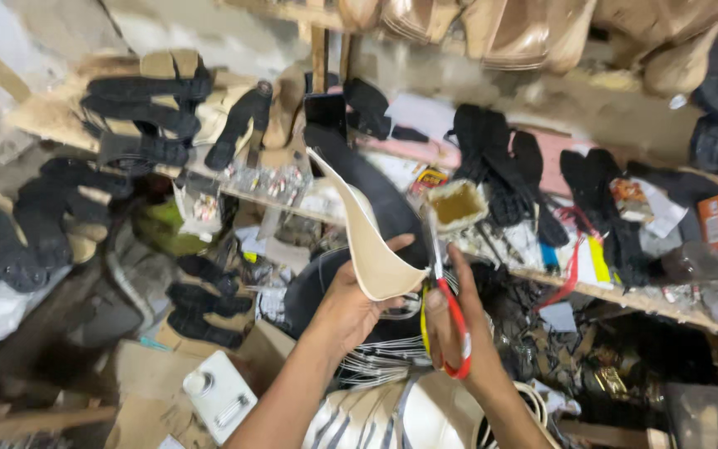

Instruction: The person uses shears to trim the edges of black shoe sole pieces, one at a time, in a cluttered workshop. They repeatedly pick up a sole, cut along its perimeter, and place it on a growing stack.

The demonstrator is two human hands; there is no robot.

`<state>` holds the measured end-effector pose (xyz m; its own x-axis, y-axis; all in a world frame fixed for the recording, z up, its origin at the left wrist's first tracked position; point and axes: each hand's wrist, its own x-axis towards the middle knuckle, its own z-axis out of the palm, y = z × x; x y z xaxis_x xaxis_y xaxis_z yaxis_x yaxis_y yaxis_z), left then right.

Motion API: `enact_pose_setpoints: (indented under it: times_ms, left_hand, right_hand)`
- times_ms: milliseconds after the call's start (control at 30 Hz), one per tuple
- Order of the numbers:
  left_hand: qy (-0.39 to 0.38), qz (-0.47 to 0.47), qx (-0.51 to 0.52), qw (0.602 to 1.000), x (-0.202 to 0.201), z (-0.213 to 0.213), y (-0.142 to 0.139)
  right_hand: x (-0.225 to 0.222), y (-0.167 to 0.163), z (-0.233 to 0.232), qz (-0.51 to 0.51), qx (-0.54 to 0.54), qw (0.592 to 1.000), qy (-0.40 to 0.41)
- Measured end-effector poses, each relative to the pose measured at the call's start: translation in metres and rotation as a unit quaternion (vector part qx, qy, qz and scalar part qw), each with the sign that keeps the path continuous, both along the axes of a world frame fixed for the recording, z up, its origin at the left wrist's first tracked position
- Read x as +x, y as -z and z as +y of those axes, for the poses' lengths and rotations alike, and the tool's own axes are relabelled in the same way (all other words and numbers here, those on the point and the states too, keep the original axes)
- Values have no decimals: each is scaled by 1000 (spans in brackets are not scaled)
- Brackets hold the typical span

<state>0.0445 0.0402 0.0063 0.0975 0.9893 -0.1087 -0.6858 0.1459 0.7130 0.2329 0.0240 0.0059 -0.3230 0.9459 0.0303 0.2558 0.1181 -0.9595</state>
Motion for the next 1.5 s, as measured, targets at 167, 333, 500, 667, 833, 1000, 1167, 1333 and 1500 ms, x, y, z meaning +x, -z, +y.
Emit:
enact_pose_setpoints:
  times_ms: [167, 333, 500, 667, 833, 1000, 1167, 1333, 1500]
  left_hand:
    - [-35, 204, -10, 978, -22, 9, 7]
    - [-35, 236, -15, 971, -55, 7, 13]
    - [-7, 314, 181, 932, -71, -3, 13]
    - [-50, 343, 48, 937, -45, 9, -1]
    - [-17, 433, 60, 899, -34, 15, -32]
    - [-48, 515, -24, 855, -33, 26, -30]
    - [-122, 275, 34, 953, -37, 48, 4]
    - [-128, -61, -87, 986, -45, 76, 21]
    - [-172, 33, -50, 983, -35, 85, 27]
  right_hand:
    - [30, 2, 32, -157, 177, 971, 39]
    - [84, 19, 49, -237, 120, 947, 181]
    - [108, 12, 44, 25, 32, 968, 246]
    - [112, 19, 33, -22, -42, 953, 301]
    - [148, 64, 28, 189, -54, 944, 264]
    - [191, 103, 38, 334, -32, 930, 148]
    - [207, 107, 49, 193, 61, 954, 221]
    - [204, 102, 42, 69, 129, 949, 279]
    - [212, 86, 29, 29, 157, 942, 294]
